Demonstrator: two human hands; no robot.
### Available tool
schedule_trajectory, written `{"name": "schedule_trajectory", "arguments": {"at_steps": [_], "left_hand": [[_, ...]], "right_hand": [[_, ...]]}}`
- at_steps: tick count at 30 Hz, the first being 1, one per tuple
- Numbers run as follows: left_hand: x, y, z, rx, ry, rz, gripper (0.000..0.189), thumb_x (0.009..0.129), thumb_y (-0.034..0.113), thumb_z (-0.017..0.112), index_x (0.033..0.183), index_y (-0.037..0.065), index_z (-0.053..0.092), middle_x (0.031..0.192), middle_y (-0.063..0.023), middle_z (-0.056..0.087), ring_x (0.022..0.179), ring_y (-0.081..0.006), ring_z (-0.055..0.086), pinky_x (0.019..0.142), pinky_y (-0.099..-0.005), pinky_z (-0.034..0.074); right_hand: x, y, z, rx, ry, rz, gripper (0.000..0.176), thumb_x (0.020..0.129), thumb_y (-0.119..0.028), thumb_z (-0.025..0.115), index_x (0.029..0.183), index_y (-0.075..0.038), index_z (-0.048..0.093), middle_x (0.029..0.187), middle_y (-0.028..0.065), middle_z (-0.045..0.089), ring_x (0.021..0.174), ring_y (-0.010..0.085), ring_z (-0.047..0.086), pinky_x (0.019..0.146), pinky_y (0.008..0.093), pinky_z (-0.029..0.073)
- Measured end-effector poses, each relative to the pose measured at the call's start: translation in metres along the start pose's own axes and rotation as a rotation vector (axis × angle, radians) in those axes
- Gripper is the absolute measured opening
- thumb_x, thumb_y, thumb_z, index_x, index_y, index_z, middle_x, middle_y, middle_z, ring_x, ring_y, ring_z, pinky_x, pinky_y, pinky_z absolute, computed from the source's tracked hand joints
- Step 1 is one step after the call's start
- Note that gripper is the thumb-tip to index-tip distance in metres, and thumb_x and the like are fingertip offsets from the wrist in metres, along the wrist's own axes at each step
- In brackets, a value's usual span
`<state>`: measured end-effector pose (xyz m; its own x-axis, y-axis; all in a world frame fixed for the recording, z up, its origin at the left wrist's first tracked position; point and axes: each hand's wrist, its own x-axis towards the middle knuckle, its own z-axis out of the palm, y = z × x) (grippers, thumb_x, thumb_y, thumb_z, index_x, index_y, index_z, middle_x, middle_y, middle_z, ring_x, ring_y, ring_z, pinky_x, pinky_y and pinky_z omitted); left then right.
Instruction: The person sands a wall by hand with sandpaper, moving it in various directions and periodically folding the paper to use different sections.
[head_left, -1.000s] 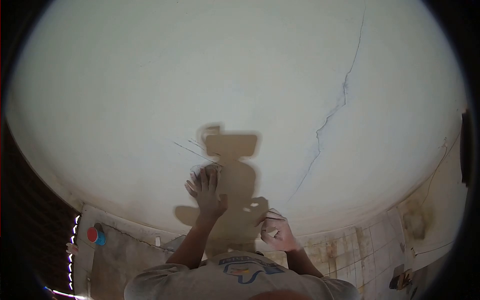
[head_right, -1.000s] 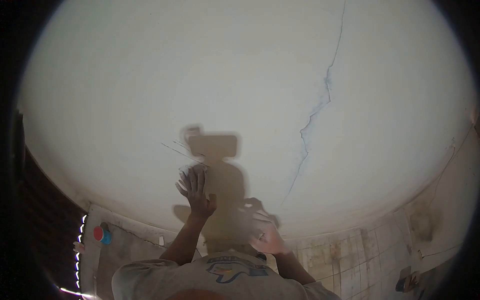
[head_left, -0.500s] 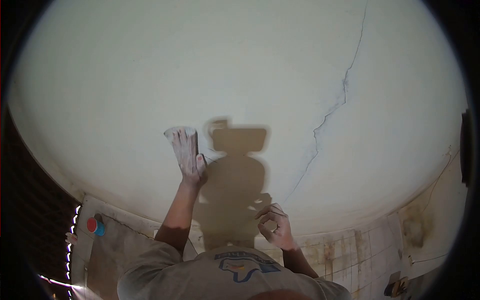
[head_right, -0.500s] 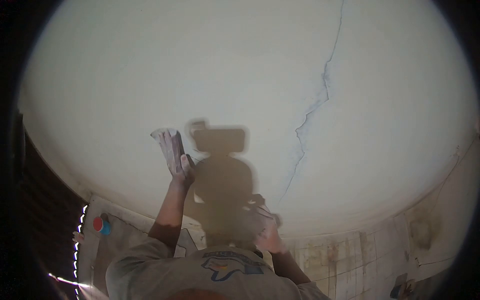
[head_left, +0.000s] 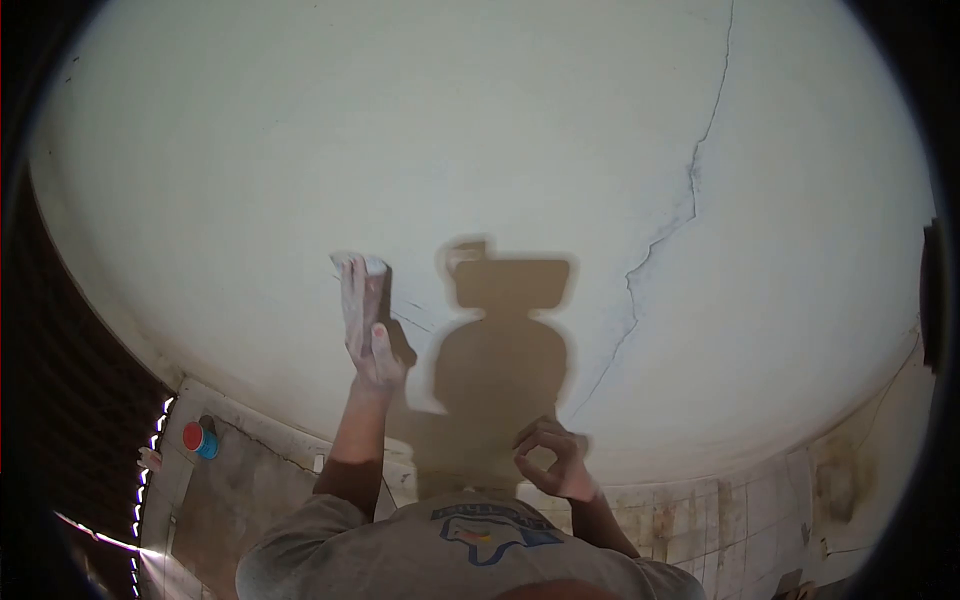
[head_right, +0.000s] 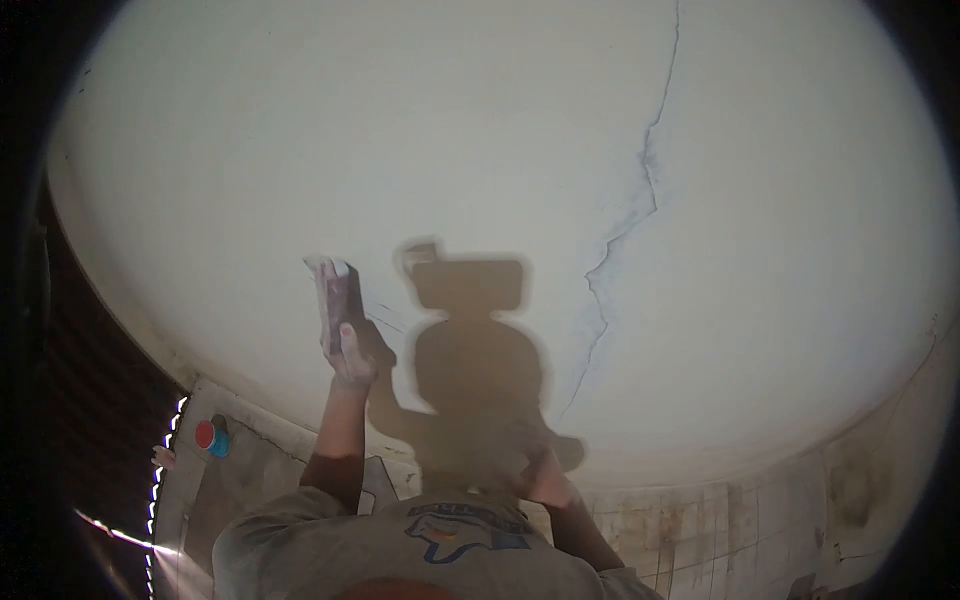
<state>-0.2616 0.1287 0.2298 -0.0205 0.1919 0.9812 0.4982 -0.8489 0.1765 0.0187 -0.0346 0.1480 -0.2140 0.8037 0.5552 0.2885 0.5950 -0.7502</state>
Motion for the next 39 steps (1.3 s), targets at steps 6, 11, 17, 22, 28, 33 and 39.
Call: {"name": "schedule_trajectory", "arguments": {"at_steps": [6, 11, 17, 22, 28, 33, 39], "left_hand": [[-0.018, 0.027, 0.015, 0.188, -0.187, -0.025, 0.056, 0.109, 0.031, 0.035, 0.155, 0.0, 0.043, 0.162, -0.0328, 0.03, 0.153, -0.0539, 0.02, 0.123, -0.0629, 0.015], [0.032, 0.024, 0.021, 0.323, -0.065, 0.097, 0.053, 0.106, 0.021, 0.043, 0.155, 0.002, 0.043, 0.162, -0.0337, 0.03, 0.15, -0.0535, 0.027, 0.12, -0.0632, 0.02], [-0.014, 0.026, 0.029, 0.39, -0.1, 0.047, 0.055, 0.106, 0.016, 0.04, 0.159, 0.004, 0.036, 0.163, -0.0317, 0.029, 0.151, -0.053, 0.025, 0.121, -0.062, 0.02], [-0.051, 0.035, 0.02, 0.395, -0.15, -0.124, 0.055, 0.107, 0.017, 0.039, 0.16, 0.003, 0.035, 0.164, -0.0318, 0.026, 0.151, -0.0552, 0.021, 0.122, -0.0625, 0.016], [-0.028, 0.021, 0.02, 0.424, -0.154, -0.031, 0.057, 0.107, 0.018, 0.04, 0.161, 0.003, 0.032, 0.164, -0.0336, 0.025, 0.152, -0.0563, 0.019, 0.122, -0.0642, 0.014], [-0.013, 0.01, 0.028, 0.37, -0.051, 0.051, 0.058, 0.105, 0.019, 0.041, 0.16, 0.003, 0.034, 0.16, -0.0369, 0.031, 0.147, -0.0611, 0.026, 0.119, -0.0676, 0.018], [-0.051, 0.043, 0.002, 0.036, -0.214, -0.056, 0.052, 0.107, 0.015, 0.035, 0.155, -0.005, 0.035, 0.158, -0.0399, 0.03, 0.147, -0.06, 0.026, 0.121, -0.0667, 0.019]], "right_hand": [[-0.001, 0.022, 0.0, 0.012, -0.01, -0.125, 0.011, 0.078, -0.003, 0.076, 0.08, -0.009, 0.066, 0.088, 0.0076, 0.072, 0.086, 0.0255, 0.066, 0.078, 0.0371, 0.05], [0.019, 0.001, -0.027, -0.005, -0.041, -0.09, 0.012, 0.077, -0.005, 0.077, 0.079, -0.009, 0.065, 0.088, 0.0075, 0.073, 0.085, 0.0249, 0.066, 0.079, 0.0372, 0.049], [0.007, 0.015, -0.026, 0.025, -0.061, -0.065, 0.012, 0.079, -0.008, 0.077, 0.079, -0.008, 0.065, 0.088, 0.0072, 0.072, 0.086, 0.0236, 0.066, 0.079, 0.0371, 0.049], [0.003, 0.017, -0.027, 0.017, -0.065, -0.029, 0.011, 0.079, -0.007, 0.077, 0.08, -0.008, 0.066, 0.088, 0.0063, 0.072, 0.086, 0.0229, 0.065, 0.079, 0.0371, 0.049], [0.008, 0.022, -0.016, 0.003, -0.079, -0.065, 0.011, 0.078, -0.006, 0.077, 0.081, -0.008, 0.067, 0.089, 0.0063, 0.072, 0.087, 0.0225, 0.066, 0.078, 0.036, 0.049], [0.011, 0.01, 0.001, 0.028, 0.026, 0.048, 0.014, 0.079, -0.006, 0.078, 0.087, -0.007, 0.067, 0.089, 0.0056, 0.072, 0.086, 0.0202, 0.066, 0.076, 0.0332, 0.048], [-0.002, 0.005, 0.027, 0.027, 0.011, 0.17, 0.018, 0.08, -0.008, 0.078, 0.094, -0.007, 0.068, 0.091, 0.006, 0.072, 0.087, 0.0183, 0.067, 0.073, 0.0325, 0.048]]}}
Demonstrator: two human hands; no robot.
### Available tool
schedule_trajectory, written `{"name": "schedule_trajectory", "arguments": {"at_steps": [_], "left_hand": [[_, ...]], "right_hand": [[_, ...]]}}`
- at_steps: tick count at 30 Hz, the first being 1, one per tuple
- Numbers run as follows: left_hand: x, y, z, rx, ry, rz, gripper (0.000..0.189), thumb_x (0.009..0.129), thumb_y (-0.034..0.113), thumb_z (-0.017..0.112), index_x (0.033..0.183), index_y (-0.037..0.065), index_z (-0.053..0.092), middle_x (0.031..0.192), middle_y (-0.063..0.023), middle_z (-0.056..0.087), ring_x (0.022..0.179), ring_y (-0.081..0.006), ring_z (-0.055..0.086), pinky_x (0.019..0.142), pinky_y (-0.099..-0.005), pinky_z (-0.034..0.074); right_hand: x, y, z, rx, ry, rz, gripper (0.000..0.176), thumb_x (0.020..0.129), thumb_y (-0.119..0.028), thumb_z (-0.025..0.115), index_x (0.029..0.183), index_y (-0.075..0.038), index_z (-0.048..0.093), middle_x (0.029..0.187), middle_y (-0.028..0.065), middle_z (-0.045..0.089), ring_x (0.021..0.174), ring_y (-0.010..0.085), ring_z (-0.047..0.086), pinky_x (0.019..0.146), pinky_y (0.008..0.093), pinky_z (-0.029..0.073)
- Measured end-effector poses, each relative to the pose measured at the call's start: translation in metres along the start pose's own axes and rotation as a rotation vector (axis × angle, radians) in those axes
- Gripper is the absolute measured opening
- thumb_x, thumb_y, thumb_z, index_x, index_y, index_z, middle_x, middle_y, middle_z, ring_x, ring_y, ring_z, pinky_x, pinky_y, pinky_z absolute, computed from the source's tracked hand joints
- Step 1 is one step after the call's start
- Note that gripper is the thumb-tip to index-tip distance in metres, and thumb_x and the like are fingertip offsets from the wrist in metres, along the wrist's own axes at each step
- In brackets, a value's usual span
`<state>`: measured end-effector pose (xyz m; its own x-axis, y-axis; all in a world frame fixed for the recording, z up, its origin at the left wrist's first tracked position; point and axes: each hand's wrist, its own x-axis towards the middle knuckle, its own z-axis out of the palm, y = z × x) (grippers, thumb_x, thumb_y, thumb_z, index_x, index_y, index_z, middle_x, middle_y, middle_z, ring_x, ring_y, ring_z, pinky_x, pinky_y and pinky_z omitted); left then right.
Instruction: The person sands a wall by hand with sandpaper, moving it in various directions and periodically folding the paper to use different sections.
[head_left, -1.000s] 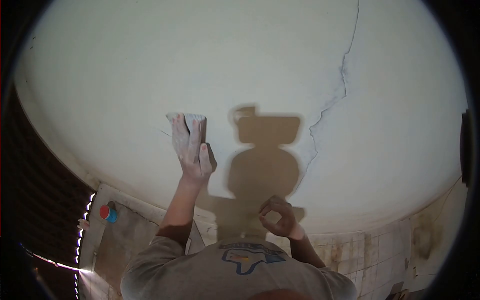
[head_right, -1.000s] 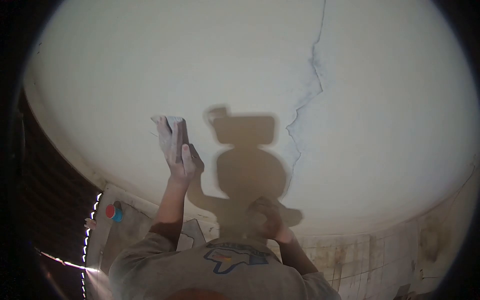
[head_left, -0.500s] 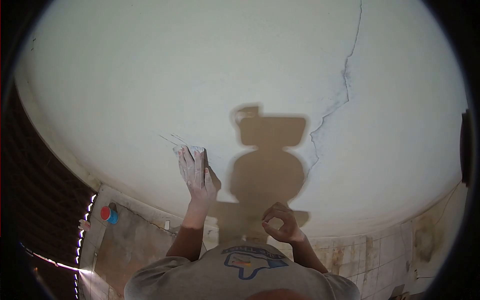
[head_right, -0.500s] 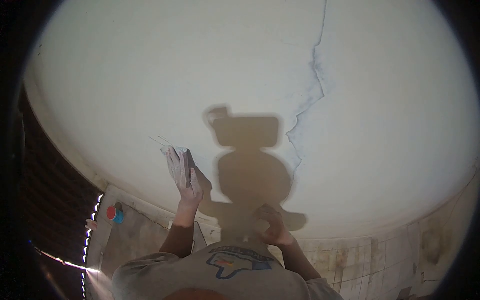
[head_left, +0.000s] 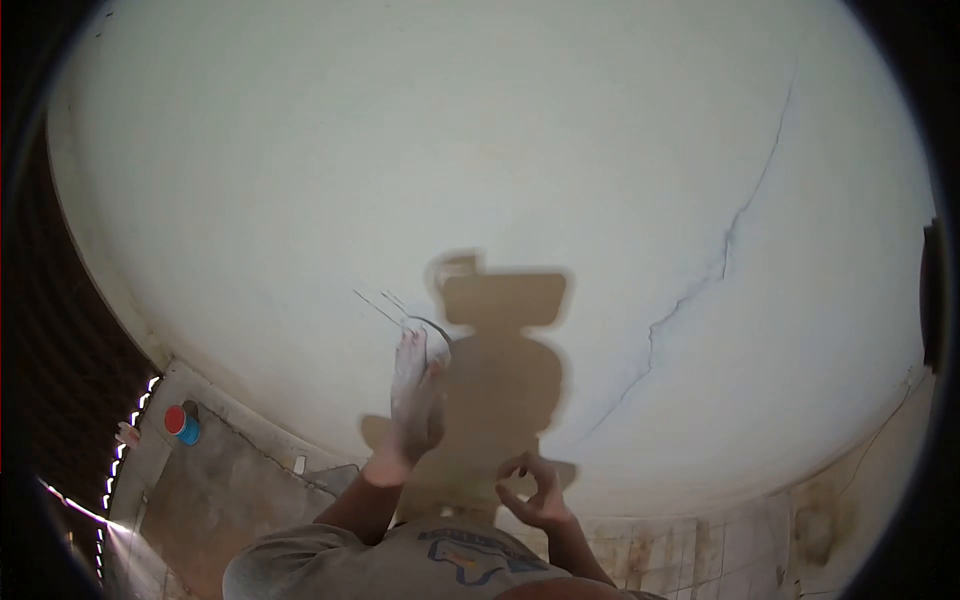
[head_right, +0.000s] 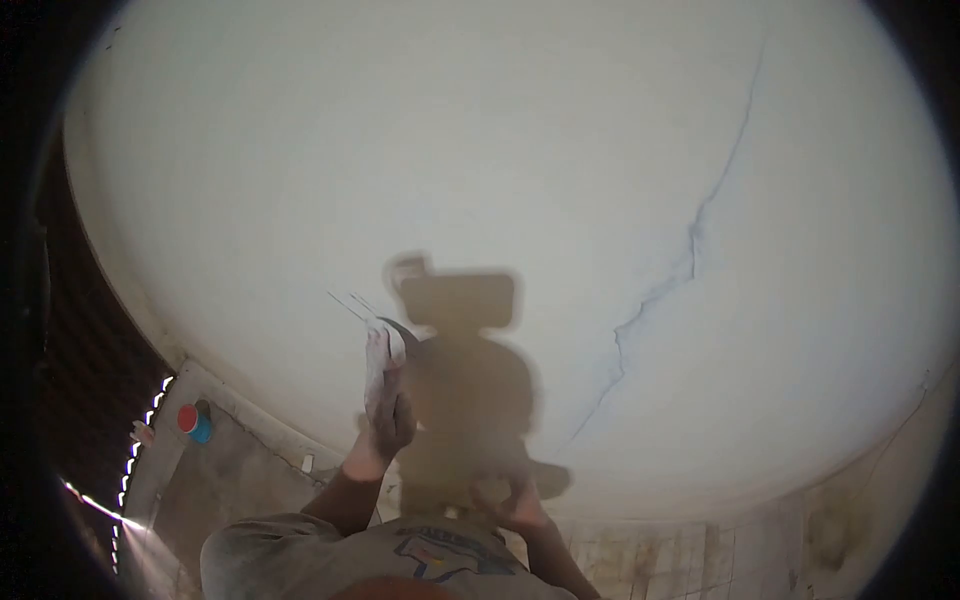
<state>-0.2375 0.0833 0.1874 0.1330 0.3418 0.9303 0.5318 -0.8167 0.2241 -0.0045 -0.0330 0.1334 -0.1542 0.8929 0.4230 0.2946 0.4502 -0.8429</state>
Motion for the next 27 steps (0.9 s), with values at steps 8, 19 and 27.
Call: {"name": "schedule_trajectory", "arguments": {"at_steps": [8, 19, 27], "left_hand": [[0.021, -0.024, -0.002, -0.044, 0.036, -0.089, 0.049, 0.107, 0.017, 0.04, 0.147, -0.011, 0.045, 0.152, -0.0409, 0.038, 0.147, -0.0593, 0.027, 0.12, -0.0677, 0.019], [0.032, -0.019, 0.0, -0.12, -0.184, -0.055, 0.046, 0.1, 0.008, 0.049, 0.145, -0.003, 0.055, 0.156, -0.041, 0.034, 0.147, -0.06, 0.027, 0.12, -0.0667, 0.018], [0.037, -0.012, 0.014, -0.088, -0.008, 0.003, 0.046, 0.099, 0.008, 0.052, 0.144, -0.001, 0.056, 0.154, -0.0407, 0.037, 0.146, -0.0583, 0.033, 0.12, -0.0636, 0.023]], "right_hand": [[0.003, -0.014, 0.015, -0.127, -0.106, 0.04, 0.011, 0.079, -0.007, 0.077, 0.089, -0.007, 0.071, 0.091, 0.0083, 0.071, 0.09, 0.0234, 0.068, 0.083, 0.0355, 0.052], [-0.007, -0.016, 0.015, -0.135, -0.093, -0.09, 0.022, 0.08, -0.01, 0.074, 0.101, -0.004, 0.07, 0.102, 0.0155, 0.071, 0.096, 0.0332, 0.068, 0.088, 0.0405, 0.053], [-0.01, -0.031, 0.007, -0.155, -0.126, 0.104, 0.023, 0.088, -0.016, 0.071, 0.106, -0.002, 0.069, 0.102, 0.02, 0.07, 0.097, 0.0399, 0.067, 0.086, 0.0442, 0.053]]}}
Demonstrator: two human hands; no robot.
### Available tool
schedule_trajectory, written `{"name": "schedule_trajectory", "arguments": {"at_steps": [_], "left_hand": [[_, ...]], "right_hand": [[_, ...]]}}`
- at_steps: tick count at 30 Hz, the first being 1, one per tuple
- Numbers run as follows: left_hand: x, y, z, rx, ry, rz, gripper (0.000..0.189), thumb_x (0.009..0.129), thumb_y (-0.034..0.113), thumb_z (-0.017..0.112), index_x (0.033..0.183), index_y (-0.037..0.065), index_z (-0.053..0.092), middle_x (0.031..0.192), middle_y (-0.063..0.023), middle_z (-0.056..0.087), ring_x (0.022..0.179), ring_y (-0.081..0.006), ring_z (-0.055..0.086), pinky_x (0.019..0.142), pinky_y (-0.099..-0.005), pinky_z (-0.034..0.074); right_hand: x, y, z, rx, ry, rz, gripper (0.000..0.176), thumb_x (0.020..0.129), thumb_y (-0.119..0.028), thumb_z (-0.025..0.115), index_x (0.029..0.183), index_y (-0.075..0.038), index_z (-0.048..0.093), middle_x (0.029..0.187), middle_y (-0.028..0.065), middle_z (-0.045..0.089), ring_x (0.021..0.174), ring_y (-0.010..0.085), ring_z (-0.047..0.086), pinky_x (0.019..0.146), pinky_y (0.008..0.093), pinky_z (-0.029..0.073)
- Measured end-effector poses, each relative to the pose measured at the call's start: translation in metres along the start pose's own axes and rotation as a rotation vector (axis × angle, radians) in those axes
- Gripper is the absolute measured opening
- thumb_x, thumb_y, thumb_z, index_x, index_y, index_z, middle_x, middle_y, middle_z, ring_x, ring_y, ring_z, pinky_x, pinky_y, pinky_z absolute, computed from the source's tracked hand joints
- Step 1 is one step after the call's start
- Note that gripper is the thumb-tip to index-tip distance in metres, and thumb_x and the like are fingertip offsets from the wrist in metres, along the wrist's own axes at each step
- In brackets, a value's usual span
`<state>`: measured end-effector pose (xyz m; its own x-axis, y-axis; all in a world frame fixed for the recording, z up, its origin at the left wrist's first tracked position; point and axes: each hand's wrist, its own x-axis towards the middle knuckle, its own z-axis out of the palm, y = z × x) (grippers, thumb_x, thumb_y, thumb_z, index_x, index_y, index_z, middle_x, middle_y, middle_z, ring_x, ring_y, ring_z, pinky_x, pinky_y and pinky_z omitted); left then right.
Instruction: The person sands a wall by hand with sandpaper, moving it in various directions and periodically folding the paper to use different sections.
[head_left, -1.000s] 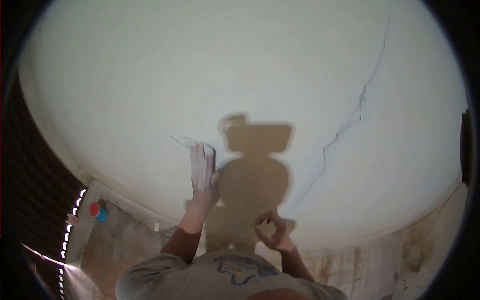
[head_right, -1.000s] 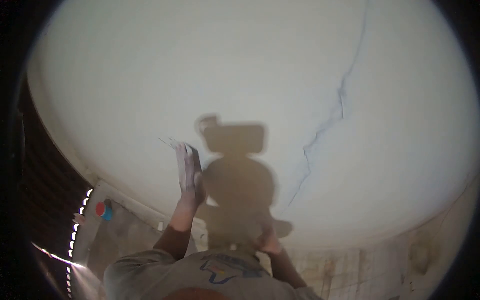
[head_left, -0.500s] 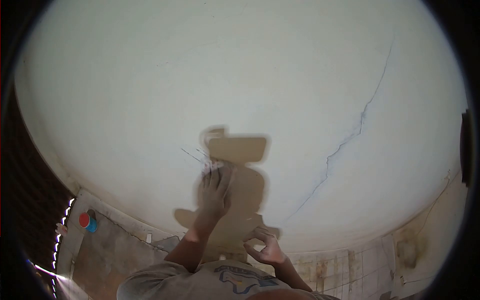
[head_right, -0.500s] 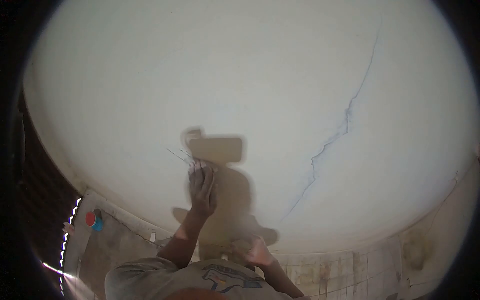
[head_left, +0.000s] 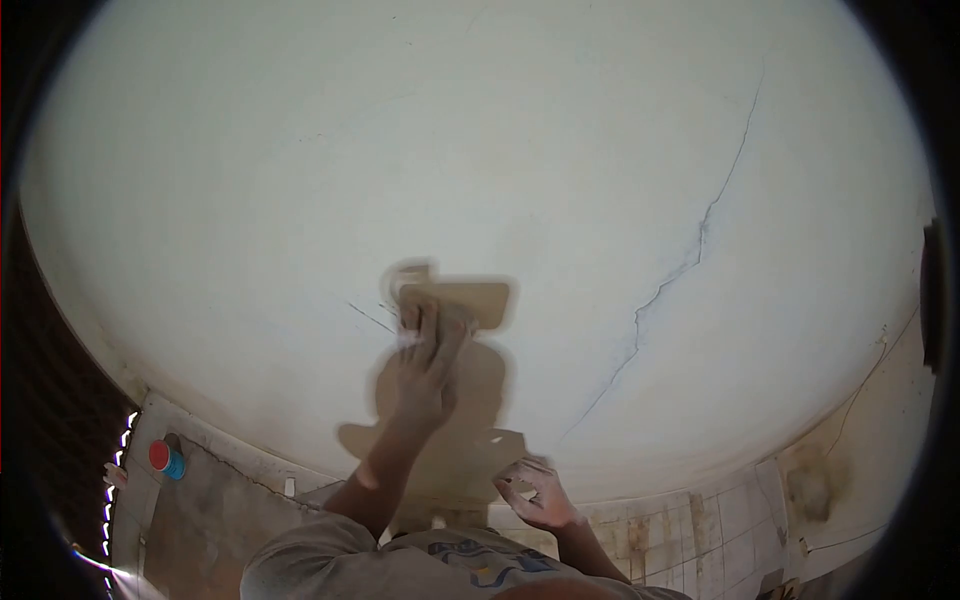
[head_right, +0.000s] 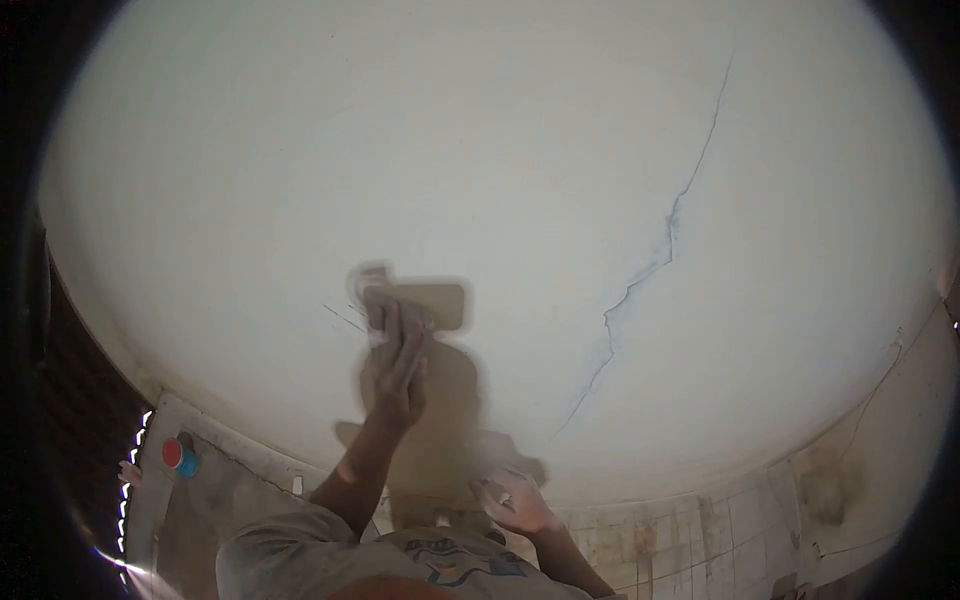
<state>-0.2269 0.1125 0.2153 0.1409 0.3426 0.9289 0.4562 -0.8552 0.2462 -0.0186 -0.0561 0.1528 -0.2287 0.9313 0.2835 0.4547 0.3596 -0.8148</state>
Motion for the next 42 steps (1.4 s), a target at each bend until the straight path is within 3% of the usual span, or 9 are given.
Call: {"name": "schedule_trajectory", "arguments": {"at_steps": [2, 4, 12, 19, 25, 28, 36, 38, 42], "left_hand": [[-0.018, 0.007, 0.011, -0.038, -0.07, 0.002, 0.045, 0.099, 0.008, 0.053, 0.143, 0.0, 0.058, 0.154, -0.0411, 0.036, 0.146, -0.0579, 0.032, 0.12, -0.063, 0.023], [-0.024, 0.013, 0.017, 0.004, -0.191, 0.091, 0.043, 0.099, 0.008, 0.053, 0.141, 0.001, 0.06, 0.154, -0.0417, 0.035, 0.147, -0.0575, 0.031, 0.12, -0.0626, 0.023], [0.056, 0.015, -0.012, 0.108, -0.017, 0.055, 0.044, 0.1, 0.008, 0.048, 0.142, 0.002, 0.06, 0.154, -0.0386, 0.039, 0.15, -0.0574, 0.025, 0.12, -0.0664, 0.019], [-0.037, 0.025, 0.032, 0.071, -0.081, -0.048, 0.046, 0.099, 0.006, 0.046, 0.143, 0.0, 0.059, 0.157, -0.0387, 0.034, 0.151, -0.0565, 0.022, 0.12, -0.0669, 0.019], [0.019, 0.025, 0.029, 0.13, 0.073, 0.032, 0.052, 0.093, 0.002, 0.052, 0.145, 0.006, 0.059, 0.157, -0.0334, 0.039, 0.145, -0.0603, 0.031, 0.119, -0.0674, 0.022], [0.05, 0.012, 0.026, 0.148, 0.242, 0.047, 0.05, 0.098, 0.004, 0.048, 0.148, -0.001, 0.052, 0.157, -0.038, 0.035, 0.152, -0.0582, 0.017, 0.121, -0.0672, 0.011], [-0.029, 0.043, 0.077, 0.013, 0.023, -0.084, 0.05, 0.097, 0.004, 0.049, 0.146, -0.001, 0.054, 0.157, -0.0434, 0.029, 0.148, -0.0628, 0.017, 0.119, -0.0677, 0.016], [-0.033, 0.041, 0.078, 0.13, -0.026, -0.058, 0.052, 0.093, 0.004, 0.054, 0.145, 0.003, 0.058, 0.156, -0.0414, 0.032, 0.143, -0.0645, 0.029, 0.116, -0.0691, 0.024], [0.029, 0.03, 0.04, 0.132, 0.089, -0.015, 0.051, 0.094, 0.005, 0.053, 0.144, 0.005, 0.059, 0.159, -0.042, 0.026, 0.145, -0.0648, 0.024, 0.117, -0.0699, 0.02]], "right_hand": [[-0.002, 0.005, 0.004, -0.046, 0.03, 0.027, 0.023, 0.089, -0.016, 0.07, 0.107, -0.002, 0.069, 0.102, 0.0205, 0.07, 0.096, 0.0411, 0.066, 0.084, 0.0449, 0.053], [0.0, 0.01, 0.003, -0.075, 0.053, -0.053, 0.013, 0.087, -0.006, 0.071, 0.099, -0.002, 0.07, 0.096, 0.0161, 0.07, 0.091, 0.0326, 0.068, 0.081, 0.0395, 0.053], [0.005, -0.007, -0.008, -0.037, 0.115, -0.17, 0.007, 0.085, -0.001, 0.07, 0.092, 0.0, 0.069, 0.093, 0.0157, 0.07, 0.088, 0.0334, 0.069, 0.079, 0.039, 0.052], [-0.02, 0.036, -0.016, -0.119, 0.124, -0.119, 0.007, 0.087, -0.002, 0.071, 0.094, 0.001, 0.07, 0.095, 0.0172, 0.072, 0.089, 0.0337, 0.07, 0.08, 0.0382, 0.053], [-0.021, 0.015, -0.039, -0.075, 0.056, -0.128, 0.009, 0.088, -0.001, 0.07, 0.096, 0.001, 0.071, 0.094, 0.0174, 0.072, 0.088, 0.0327, 0.07, 0.08, 0.0378, 0.053], [-0.012, 0.013, -0.037, -0.066, 0.021, -0.163, 0.009, 0.088, -0.001, 0.071, 0.097, 0.0, 0.071, 0.092, 0.0168, 0.071, 0.086, 0.0322, 0.069, 0.077, 0.0376, 0.052], [0.0, 0.012, -0.011, -0.127, 0.009, -0.262, 0.005, 0.091, -0.005, 0.072, 0.094, -0.002, 0.07, 0.089, 0.014, 0.071, 0.085, 0.0285, 0.069, 0.074, 0.0367, 0.052], [-0.001, 0.011, -0.016, -0.062, 0.001, -0.119, 0.006, 0.092, -0.008, 0.072, 0.095, -0.003, 0.072, 0.09, 0.013, 0.073, 0.086, 0.0277, 0.07, 0.074, 0.0358, 0.052], [-0.013, 0.029, -0.02, -0.131, -0.027, 0.08, 0.009, 0.094, -0.013, 0.071, 0.097, -0.004, 0.074, 0.093, 0.0119, 0.075, 0.086, 0.0265, 0.071, 0.076, 0.0348, 0.053]]}}
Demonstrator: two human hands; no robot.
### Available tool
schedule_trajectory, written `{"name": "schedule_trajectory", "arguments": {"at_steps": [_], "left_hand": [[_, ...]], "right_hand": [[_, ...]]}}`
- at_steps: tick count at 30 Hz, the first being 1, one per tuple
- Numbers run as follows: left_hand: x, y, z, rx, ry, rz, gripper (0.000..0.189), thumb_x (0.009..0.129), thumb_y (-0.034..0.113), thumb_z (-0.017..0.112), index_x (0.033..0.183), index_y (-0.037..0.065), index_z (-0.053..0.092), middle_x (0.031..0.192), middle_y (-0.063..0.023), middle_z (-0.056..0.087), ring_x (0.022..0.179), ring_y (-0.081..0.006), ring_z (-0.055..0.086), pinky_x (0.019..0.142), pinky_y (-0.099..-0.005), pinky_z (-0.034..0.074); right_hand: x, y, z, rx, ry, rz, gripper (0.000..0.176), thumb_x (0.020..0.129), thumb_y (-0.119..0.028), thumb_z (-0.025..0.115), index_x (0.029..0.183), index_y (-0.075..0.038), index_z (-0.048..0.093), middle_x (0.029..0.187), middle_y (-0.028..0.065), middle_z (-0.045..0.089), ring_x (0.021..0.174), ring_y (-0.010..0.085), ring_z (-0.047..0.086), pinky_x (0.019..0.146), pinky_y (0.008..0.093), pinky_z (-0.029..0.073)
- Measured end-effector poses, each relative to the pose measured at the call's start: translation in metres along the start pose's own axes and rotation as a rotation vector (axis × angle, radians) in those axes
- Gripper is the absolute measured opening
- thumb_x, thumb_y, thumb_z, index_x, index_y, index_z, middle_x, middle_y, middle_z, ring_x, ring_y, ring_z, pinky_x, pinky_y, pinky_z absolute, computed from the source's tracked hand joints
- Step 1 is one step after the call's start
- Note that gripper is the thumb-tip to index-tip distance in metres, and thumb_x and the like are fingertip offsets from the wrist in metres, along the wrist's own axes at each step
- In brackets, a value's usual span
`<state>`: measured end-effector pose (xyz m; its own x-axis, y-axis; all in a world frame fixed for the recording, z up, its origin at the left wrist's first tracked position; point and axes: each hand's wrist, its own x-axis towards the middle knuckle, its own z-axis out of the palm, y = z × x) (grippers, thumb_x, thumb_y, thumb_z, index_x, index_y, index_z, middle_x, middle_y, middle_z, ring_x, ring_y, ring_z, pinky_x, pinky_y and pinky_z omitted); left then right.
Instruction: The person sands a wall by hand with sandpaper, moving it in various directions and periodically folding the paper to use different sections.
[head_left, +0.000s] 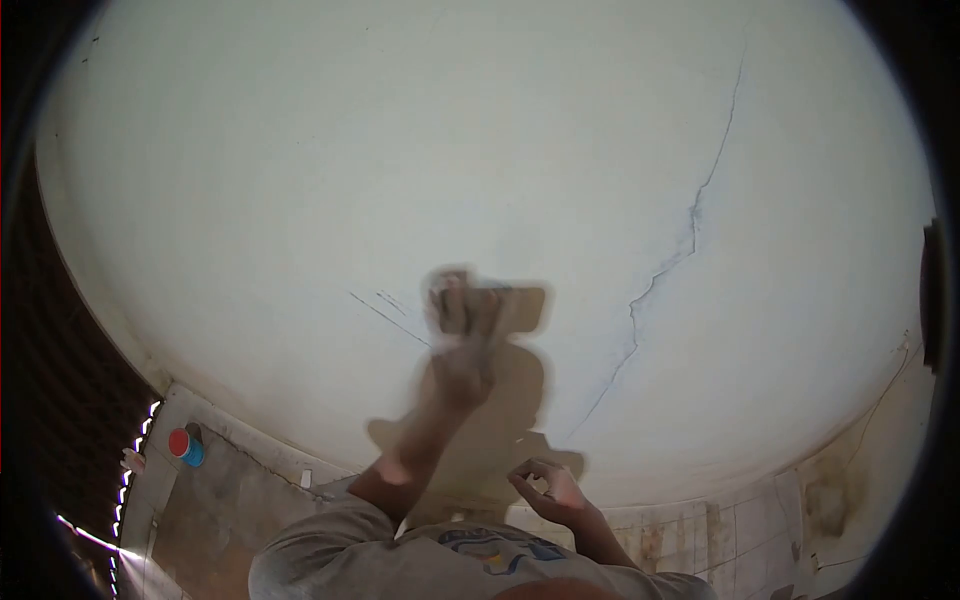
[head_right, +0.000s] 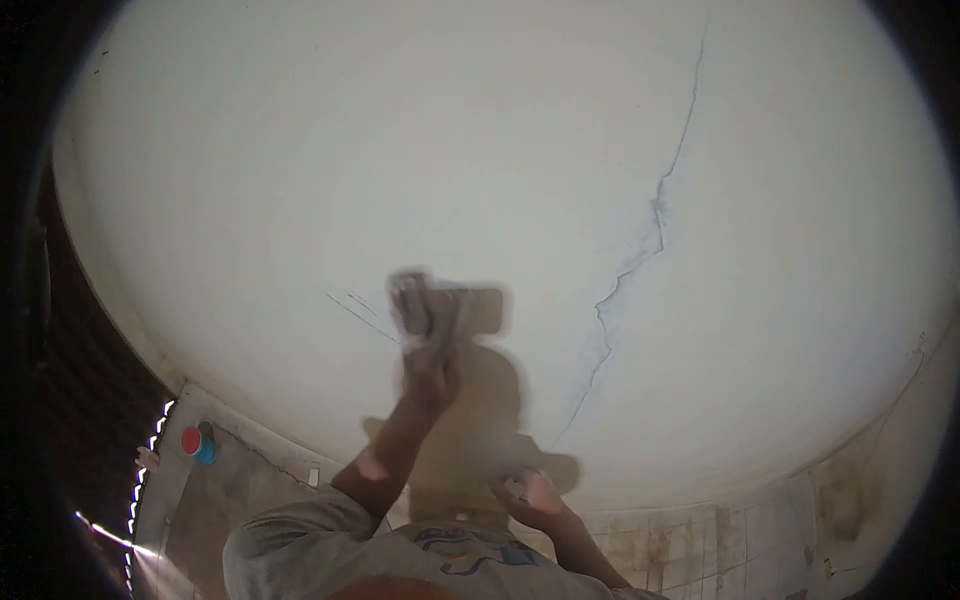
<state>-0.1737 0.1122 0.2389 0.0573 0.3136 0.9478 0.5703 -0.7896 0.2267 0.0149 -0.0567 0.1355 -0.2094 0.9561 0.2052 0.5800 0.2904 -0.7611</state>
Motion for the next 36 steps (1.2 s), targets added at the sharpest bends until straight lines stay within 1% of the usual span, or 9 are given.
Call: {"name": "schedule_trajectory", "arguments": {"at_steps": [2, 6, 11, 17, 20, 29, 32, 35, 36], "left_hand": [[0.025, -0.01, -0.016, 0.065, 0.059, 0.026, 0.046, 0.099, 0.004, 0.048, 0.144, -0.003, 0.056, 0.159, -0.0429, 0.025, 0.149, -0.0635, 0.017, 0.121, -0.0654, 0.013], [0.007, -0.019, -0.033, 0.081, -0.026, 0.024, 0.046, 0.1, 0.005, 0.049, 0.145, 0.001, 0.055, 0.158, -0.041, 0.029, 0.146, -0.0648, 0.022, 0.12, -0.0671, 0.018], [-0.079, -0.042, -0.027, 0.2, -0.034, -0.117, 0.044, 0.1, 0.01, 0.05, 0.142, 0.002, 0.056, 0.154, -0.0433, 0.032, 0.142, -0.0669, 0.026, 0.117, -0.0705, 0.022], [-0.009, -0.066, -0.034, 0.358, 0.192, -0.108, 0.051, 0.105, 0.024, 0.041, 0.151, 0.002, 0.048, 0.159, -0.0369, 0.031, 0.147, -0.0605, 0.024, 0.118, -0.0703, 0.018], [0.022, -0.056, -0.041, 0.211, 0.193, -0.036, 0.053, 0.106, 0.027, 0.038, 0.153, 0.002, 0.046, 0.16, -0.0346, 0.032, 0.149, -0.0573, 0.024, 0.118, -0.0705, 0.017], [-0.09, -0.061, -0.032, 0.129, -0.192, -0.005, 0.058, 0.099, 0.007, 0.051, 0.155, -0.002, 0.038, 0.155, -0.0369, 0.037, 0.145, -0.0602, 0.028, 0.119, -0.0693, 0.02], [-0.038, -0.076, -0.051, 0.194, -0.26, 0.127, 0.053, 0.092, 0.004, 0.058, 0.144, 0.001, 0.053, 0.152, -0.0364, 0.04, 0.138, -0.0597, 0.039, 0.116, -0.0685, 0.029], [0.019, -0.047, -0.065, 0.2, -0.174, 0.045, 0.053, 0.089, 0.003, 0.059, 0.141, 0.002, 0.056, 0.155, -0.0342, 0.038, 0.139, -0.061, 0.037, 0.115, -0.0682, 0.029], [0.027, -0.046, -0.065, 0.186, -0.154, 0.05, 0.053, 0.089, 0.004, 0.06, 0.142, 0.002, 0.056, 0.156, -0.0336, 0.037, 0.139, -0.0612, 0.037, 0.115, -0.0681, 0.029]], "right_hand": [[-0.001, 0.0, 0.001, 0.044, 0.02, -0.013, 0.011, 0.094, -0.014, 0.071, 0.097, -0.004, 0.074, 0.095, 0.0115, 0.076, 0.086, 0.026, 0.072, 0.077, 0.0346, 0.053], [0.004, -0.01, 0.003, 0.073, 0.012, 0.014, 0.011, 0.094, -0.014, 0.071, 0.097, -0.004, 0.074, 0.093, 0.0108, 0.075, 0.086, 0.0251, 0.072, 0.077, 0.0351, 0.053], [0.008, -0.008, 0.017, 0.118, 0.029, -0.036, 0.009, 0.092, -0.012, 0.074, 0.096, -0.005, 0.074, 0.088, 0.0098, 0.074, 0.084, 0.0238, 0.071, 0.075, 0.0354, 0.053], [0.022, -0.019, 0.022, 0.136, 0.055, -0.186, 0.005, 0.091, -0.008, 0.074, 0.093, -0.004, 0.073, 0.087, 0.0104, 0.073, 0.083, 0.0247, 0.07, 0.075, 0.0361, 0.053], [0.032, -0.018, 0.03, 0.138, 0.094, -0.326, 0.004, 0.09, -0.007, 0.074, 0.093, -0.004, 0.073, 0.087, 0.0108, 0.073, 0.083, 0.0255, 0.07, 0.075, 0.0368, 0.054], [0.026, -0.004, 0.031, 0.049, 0.093, -0.301, 0.007, 0.085, -0.006, 0.077, 0.092, -0.006, 0.073, 0.087, 0.0114, 0.072, 0.082, 0.0266, 0.07, 0.074, 0.0374, 0.054], [0.023, 0.02, 0.015, -0.103, 0.161, -0.294, 0.012, 0.081, -0.006, 0.079, 0.091, -0.006, 0.073, 0.087, 0.0119, 0.072, 0.083, 0.0267, 0.071, 0.074, 0.0384, 0.055], [0.034, 0.022, -0.015, -0.045, 0.36, -0.18, 0.008, 0.079, -0.003, 0.073, 0.087, -0.004, 0.07, 0.089, 0.014, 0.071, 0.08, 0.0307, 0.071, 0.075, 0.0377, 0.055], [0.042, 0.016, -0.031, -0.03, 0.347, -0.294, 0.008, 0.079, -0.002, 0.073, 0.087, -0.003, 0.07, 0.088, 0.0141, 0.071, 0.078, 0.0307, 0.069, 0.074, 0.0371, 0.054]]}}
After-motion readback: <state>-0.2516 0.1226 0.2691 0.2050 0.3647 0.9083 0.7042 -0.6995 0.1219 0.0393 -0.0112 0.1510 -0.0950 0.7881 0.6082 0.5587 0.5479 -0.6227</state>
